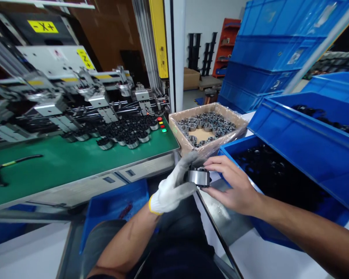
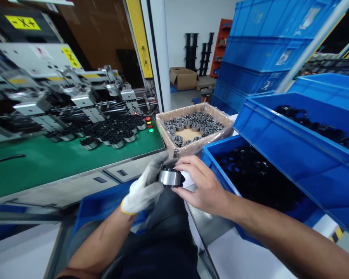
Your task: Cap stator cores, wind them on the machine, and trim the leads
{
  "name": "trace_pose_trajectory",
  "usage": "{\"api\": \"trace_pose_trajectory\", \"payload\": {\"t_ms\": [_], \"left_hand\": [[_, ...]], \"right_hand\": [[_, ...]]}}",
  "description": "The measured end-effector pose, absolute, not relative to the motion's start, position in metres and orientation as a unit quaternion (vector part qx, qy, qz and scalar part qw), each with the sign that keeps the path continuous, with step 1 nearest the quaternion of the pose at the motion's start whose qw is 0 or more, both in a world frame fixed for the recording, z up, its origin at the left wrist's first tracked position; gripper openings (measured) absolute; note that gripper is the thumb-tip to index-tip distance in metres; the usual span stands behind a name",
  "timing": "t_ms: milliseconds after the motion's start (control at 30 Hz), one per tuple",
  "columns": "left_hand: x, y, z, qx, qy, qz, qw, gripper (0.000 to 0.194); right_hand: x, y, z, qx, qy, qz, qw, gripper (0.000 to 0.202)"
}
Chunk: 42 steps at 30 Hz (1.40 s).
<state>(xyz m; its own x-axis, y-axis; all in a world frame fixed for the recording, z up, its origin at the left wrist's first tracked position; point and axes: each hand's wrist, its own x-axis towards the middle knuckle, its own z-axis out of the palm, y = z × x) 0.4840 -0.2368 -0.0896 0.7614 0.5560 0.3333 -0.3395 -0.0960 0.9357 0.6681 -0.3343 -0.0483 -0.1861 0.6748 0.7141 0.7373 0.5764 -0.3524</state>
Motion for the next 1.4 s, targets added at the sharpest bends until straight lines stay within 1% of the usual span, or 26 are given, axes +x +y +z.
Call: {"api": "trace_pose_trajectory", "payload": {"t_ms": [67, 100, 167, 267, 333, 467, 533, 600, 633, 700, 800, 867, 967, 1033, 1133, 1200, 1300, 1400], "left_hand": [[0.481, -0.233, -0.091, 0.690, 0.084, 0.322, 0.642, 0.071], [0.479, -0.232, -0.090, 0.720, 0.099, 0.322, 0.607, 0.073], [0.475, -0.230, -0.086, 0.788, 0.133, 0.335, 0.499, 0.073], [0.471, -0.227, -0.078, 0.855, 0.117, 0.367, 0.348, 0.058], [0.471, -0.226, -0.076, 0.870, 0.090, 0.382, 0.298, 0.052], [0.474, -0.227, -0.081, 0.873, 0.092, 0.394, 0.272, 0.052], [0.473, -0.233, -0.086, 0.863, 0.103, 0.401, 0.289, 0.051], [0.468, -0.238, -0.090, 0.845, 0.136, 0.402, 0.324, 0.050], [0.463, -0.238, -0.090, 0.835, 0.169, 0.402, 0.336, 0.049], [0.446, -0.226, -0.086, 0.819, 0.301, 0.382, 0.303, 0.044], [0.396, -0.183, -0.071, 0.747, 0.567, 0.303, 0.168, 0.031], [0.354, -0.146, -0.061, 0.682, 0.670, 0.269, 0.116, 0.027], [0.305, -0.093, -0.055, 0.620, 0.752, 0.204, 0.086, 0.037], [0.291, -0.064, -0.059, 0.619, 0.760, 0.174, 0.097, 0.052], [0.290, -0.034, -0.069, 0.633, 0.748, 0.168, 0.109, 0.075], [0.294, -0.021, -0.074, 0.643, 0.738, 0.172, 0.110, 0.078], [0.294, -0.010, -0.076, 0.652, 0.731, 0.170, 0.106, 0.077], [0.291, -0.010, -0.074, 0.652, 0.733, 0.171, 0.089, 0.079]], "right_hand": [[0.668, -0.334, -0.049, -0.444, -0.774, -0.036, 0.449, 0.039], [0.667, -0.334, -0.050, -0.441, -0.775, -0.037, 0.452, 0.039], [0.666, -0.333, -0.053, -0.435, -0.776, -0.047, 0.455, 0.040], [0.664, -0.331, -0.058, -0.429, -0.777, -0.065, 0.457, 0.038], [0.664, -0.330, -0.060, -0.429, -0.777, -0.064, 0.456, 0.035], [0.668, -0.330, -0.061, -0.426, -0.782, -0.054, 0.451, 0.032], [0.670, -0.334, -0.062, -0.431, -0.791, -0.049, 0.432, 0.037], [0.673, -0.338, -0.064, -0.453, -0.796, -0.047, 0.399, 0.049], [0.675, -0.340, -0.065, -0.468, -0.795, -0.049, 0.383, 0.056], [0.680, -0.340, -0.068, -0.497, -0.786, -0.061, 0.363, 0.064], [0.686, -0.336, -0.069, -0.507, -0.780, -0.090, 0.355, 0.062], [0.686, -0.334, -0.069, -0.492, -0.788, -0.104, 0.354, 0.057], [0.681, -0.334, -0.068, -0.471, -0.804, -0.110, 0.346, 0.047], [0.679, -0.333, -0.068, -0.464, -0.812, -0.111, 0.336, 0.043], [0.680, -0.330, -0.065, -0.464, -0.816, -0.141, 0.314, 0.043], [0.688, -0.327, -0.060, -0.467, -0.815, -0.181, 0.293, 0.043], [0.720, -0.324, -0.051, -0.483, -0.804, -0.233, 0.256, 0.038], [0.773, -0.321, -0.055, -0.569, -0.761, -0.216, 0.223, 0.032]]}}
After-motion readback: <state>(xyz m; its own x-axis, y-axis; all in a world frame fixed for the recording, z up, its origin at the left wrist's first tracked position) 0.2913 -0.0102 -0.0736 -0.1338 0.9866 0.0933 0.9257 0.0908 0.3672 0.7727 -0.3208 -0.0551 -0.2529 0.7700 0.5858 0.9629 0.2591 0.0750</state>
